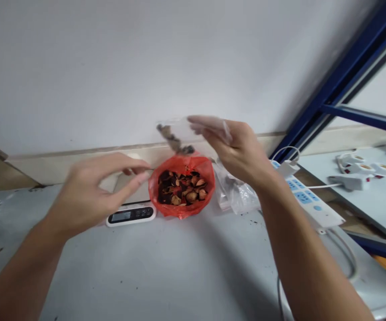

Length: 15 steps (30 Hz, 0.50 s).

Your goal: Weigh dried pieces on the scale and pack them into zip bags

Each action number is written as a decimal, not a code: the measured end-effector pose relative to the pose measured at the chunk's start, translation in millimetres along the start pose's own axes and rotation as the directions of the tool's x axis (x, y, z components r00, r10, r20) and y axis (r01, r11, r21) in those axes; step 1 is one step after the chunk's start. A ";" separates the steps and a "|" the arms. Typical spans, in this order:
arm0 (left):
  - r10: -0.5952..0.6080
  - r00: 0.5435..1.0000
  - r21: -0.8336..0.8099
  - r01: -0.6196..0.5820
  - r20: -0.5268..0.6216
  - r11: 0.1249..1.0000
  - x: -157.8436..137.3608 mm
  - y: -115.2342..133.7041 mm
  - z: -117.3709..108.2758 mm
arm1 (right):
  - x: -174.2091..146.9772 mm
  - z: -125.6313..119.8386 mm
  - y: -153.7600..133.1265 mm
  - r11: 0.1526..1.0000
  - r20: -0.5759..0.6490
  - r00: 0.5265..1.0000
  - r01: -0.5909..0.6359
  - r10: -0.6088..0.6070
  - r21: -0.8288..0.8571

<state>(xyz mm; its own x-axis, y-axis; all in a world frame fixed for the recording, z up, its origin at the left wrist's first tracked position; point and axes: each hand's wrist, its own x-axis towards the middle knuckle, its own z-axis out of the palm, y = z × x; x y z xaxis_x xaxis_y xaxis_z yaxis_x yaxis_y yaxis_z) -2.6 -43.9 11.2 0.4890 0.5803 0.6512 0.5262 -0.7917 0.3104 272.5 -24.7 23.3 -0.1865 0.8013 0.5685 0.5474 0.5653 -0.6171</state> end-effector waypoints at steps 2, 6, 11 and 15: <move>-0.039 0.971 -0.024 0.046 0.235 0.999 2.9 -2.6 11.9 | -15.3 -15.9 20.7 0.982 -0.140 0.989 0.025 -0.052 -0.188; -0.130 0.860 0.010 0.144 0.493 0.990 5.9 -2.9 34.6 | -52.3 -27.4 74.6 0.821 -0.040 0.993 0.068 -0.109 -0.568; -0.149 0.828 0.030 0.158 0.540 0.987 7.7 -4.6 46.8 | -90.1 -17.6 112.0 0.735 0.253 0.957 0.071 0.139 -0.675; -0.177 0.817 0.012 0.204 0.548 0.979 8.4 -8.1 39.8 | -75.6 -4.5 79.4 0.759 0.129 0.992 0.070 0.018 -0.647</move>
<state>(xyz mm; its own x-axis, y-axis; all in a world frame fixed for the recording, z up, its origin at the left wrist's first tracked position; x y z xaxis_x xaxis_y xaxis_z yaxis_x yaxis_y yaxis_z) 24.9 -25.0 -13.4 0.6883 0.7188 0.0976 0.6228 -0.6546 0.4285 333.7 -41.3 -66.2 -0.2801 0.8297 0.4828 0.9305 0.3584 -0.0760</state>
